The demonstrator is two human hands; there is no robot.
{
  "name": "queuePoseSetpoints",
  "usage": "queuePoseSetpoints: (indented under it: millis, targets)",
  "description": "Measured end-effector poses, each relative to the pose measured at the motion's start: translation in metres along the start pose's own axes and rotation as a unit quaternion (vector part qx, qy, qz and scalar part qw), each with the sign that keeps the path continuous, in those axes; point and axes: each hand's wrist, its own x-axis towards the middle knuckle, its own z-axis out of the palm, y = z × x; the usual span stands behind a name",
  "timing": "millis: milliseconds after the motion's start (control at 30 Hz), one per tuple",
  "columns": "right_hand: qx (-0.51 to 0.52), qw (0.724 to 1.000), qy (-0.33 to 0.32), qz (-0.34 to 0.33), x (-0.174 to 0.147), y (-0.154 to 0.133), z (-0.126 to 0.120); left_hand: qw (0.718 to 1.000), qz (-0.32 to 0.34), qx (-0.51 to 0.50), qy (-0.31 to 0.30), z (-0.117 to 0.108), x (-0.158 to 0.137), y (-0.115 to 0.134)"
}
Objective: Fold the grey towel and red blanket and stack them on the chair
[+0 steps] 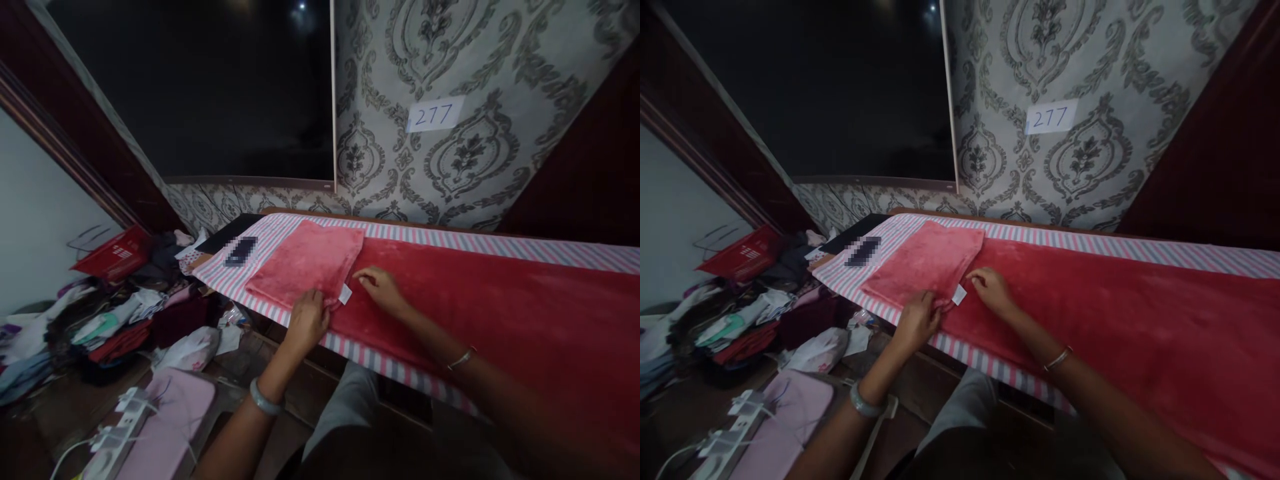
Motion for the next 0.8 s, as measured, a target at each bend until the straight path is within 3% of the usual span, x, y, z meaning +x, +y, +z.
queuePoseSetpoints:
  millis: [200,367,467,600,800]
  targets:
    - [-0.045,0.996,-0.041,-0.060,-0.019,-0.019,0.002,0.990,-0.072,-0.118,0.001,-0.012,0.016,-0.013]
    - [-0.080,0.992,-0.062,-0.080,-0.018,-0.023,0.004,0.997,-0.032,-0.068,-0.023,-0.017,0.022,-0.013]
    - [-0.101,0.989,-0.056,-0.094,-0.020,-0.024,0.006,0.994,-0.051,-0.090,-0.016,-0.018,0.027,-0.013]
    - [-0.122,0.984,-0.048,-0.119,-0.020,-0.027,0.009,0.971,-0.130,-0.202,0.017,-0.018,0.034,-0.025]
    - [-0.157,0.976,-0.093,-0.118,-0.008,-0.044,0.018,0.925,-0.145,-0.352,0.014,-0.020,0.033,-0.043]
